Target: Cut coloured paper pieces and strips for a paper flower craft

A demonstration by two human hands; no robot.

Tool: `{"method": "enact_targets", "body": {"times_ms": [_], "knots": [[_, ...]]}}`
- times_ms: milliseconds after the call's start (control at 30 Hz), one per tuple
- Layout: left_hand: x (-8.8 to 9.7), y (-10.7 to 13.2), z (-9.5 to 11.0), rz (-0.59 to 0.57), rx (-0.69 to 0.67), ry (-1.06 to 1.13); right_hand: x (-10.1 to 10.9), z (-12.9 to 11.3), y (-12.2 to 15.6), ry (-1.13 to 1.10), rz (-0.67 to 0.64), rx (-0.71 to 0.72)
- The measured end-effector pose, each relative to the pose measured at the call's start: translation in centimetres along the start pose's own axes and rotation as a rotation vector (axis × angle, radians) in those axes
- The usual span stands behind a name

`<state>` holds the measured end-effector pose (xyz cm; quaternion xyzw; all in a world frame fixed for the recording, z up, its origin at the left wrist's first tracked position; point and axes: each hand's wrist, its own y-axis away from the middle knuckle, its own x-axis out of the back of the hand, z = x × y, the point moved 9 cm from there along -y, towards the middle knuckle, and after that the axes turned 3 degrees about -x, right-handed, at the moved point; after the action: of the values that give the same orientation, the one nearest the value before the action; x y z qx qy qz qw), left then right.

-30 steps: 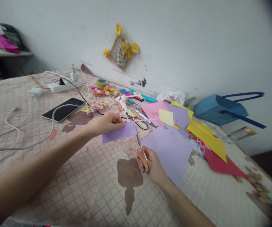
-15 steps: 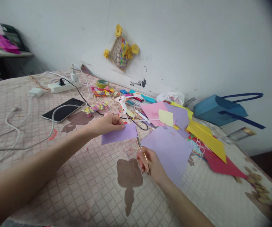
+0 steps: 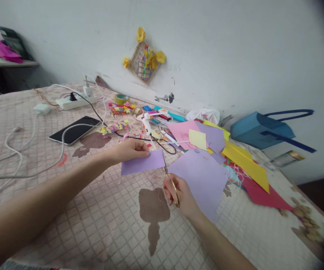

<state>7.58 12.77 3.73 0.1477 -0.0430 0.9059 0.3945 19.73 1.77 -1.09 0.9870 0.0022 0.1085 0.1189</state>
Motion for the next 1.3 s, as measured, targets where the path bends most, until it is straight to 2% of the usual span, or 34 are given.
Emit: {"method": "enact_targets", "body": {"times_ms": [300, 733, 900, 1000, 1067, 1133, 1200, 1300], "knots": [[0.0, 0.0, -0.2, -0.009, 0.018, 0.018, 0.1, -0.2, 0.2, 0.044, 0.018, 0.035], [-1.0, 0.2, -0.2, -0.082, 0.029, -0.064, 0.0, 0.3, 0.1, -0.028, 0.015, -0.024], [-0.9, 0.1, -0.4, -0.086, 0.013, -0.083, 0.3, -0.1, 0.0, 0.012, 0.035, 0.02], [-0.8, 0.1, -0.5, -0.088, -0.005, -0.134, 1.9, -0.3, -0.4, 0.135, 0.098, 0.031], [-0.8, 0.1, -0.4, -0.089, -0.02, -0.188, 4.0, -1.1, -0.7, 0.381, 0.213, 0.068], [-1.0, 0.2, -0.3, -0.102, -0.034, -0.242, 6.6, -2.4, -0.7, 0.732, 0.387, 0.118], [-1.5, 0.3, -0.3, -0.133, -0.038, -0.277, 9.1, -2.9, -0.7, 0.998, 0.526, 0.075], [-2.3, 0.4, -0.4, -0.182, -0.039, -0.3, 12.2, -2.5, -0.9, 1.187, 0.623, -0.037]]}}
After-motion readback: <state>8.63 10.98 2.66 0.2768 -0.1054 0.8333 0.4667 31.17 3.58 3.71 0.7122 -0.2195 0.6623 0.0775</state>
